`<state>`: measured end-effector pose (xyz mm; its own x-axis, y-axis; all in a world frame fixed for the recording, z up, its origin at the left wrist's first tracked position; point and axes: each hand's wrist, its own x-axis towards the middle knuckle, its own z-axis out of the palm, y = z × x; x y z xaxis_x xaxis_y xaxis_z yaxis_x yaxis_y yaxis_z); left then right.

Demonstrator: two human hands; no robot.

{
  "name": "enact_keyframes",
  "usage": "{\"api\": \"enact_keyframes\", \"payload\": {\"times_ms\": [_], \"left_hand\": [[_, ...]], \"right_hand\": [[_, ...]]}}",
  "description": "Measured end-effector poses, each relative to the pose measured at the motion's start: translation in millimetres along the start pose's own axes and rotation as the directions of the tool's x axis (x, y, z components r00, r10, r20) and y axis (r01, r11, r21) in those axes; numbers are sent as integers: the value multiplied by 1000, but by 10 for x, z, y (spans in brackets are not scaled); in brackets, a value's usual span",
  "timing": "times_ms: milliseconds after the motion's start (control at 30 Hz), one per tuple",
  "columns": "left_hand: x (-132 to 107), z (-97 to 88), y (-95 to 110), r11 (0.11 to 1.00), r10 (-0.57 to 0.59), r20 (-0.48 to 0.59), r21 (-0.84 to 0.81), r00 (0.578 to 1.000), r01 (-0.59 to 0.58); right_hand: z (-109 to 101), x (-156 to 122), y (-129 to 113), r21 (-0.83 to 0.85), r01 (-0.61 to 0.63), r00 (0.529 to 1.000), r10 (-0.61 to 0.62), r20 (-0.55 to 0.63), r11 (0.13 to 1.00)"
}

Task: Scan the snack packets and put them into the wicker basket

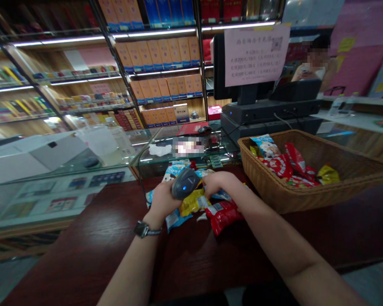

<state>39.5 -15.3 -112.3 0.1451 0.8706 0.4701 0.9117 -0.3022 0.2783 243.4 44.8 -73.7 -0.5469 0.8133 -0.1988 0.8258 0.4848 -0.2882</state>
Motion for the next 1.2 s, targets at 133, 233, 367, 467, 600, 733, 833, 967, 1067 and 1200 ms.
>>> {"api": "enact_keyframes", "payload": {"times_ms": [133,233,367,467,600,733,833,967,1067,1200], "left_hand": [[-8,16,-3,1000,-11,-10,6,1000,11],[-12,32,-6,1000,-6,-7,9,1000,6],[-10,42,-9,1000,11,2,3,1000,-11],[-2,46,-17,1000,23,7,-10,1000,-23],[7,52,-32,999,32,17,-21,999,-32],[5,52,-32,999,30,26,-17,999,-29],[0,41,-20,1000,22,29,-12,999,-22],[-5,29,-5,1000,-3,24,1,1000,3],[-7,34,-2,1000,-9,29,5,1000,9],[-9,39,-3,1000,-5,39,3,999,5]], "right_hand": [[-254,-25,304,-25,-49,995,46,-91,999],[-260,43,498,72,-48,973,62,-221,996],[-134,157,614,175,4,959,46,-280,985],[-73,202,612,155,69,975,-33,-219,985],[-59,224,611,89,65,995,-58,-81,994],[-93,218,669,110,73,993,-62,-102,991],[-158,174,726,160,88,982,-59,-178,983],[-240,124,805,257,94,941,-1,-339,962],[-260,130,845,312,164,884,1,-467,936],[-254,149,834,408,296,828,-19,-561,864]]}}
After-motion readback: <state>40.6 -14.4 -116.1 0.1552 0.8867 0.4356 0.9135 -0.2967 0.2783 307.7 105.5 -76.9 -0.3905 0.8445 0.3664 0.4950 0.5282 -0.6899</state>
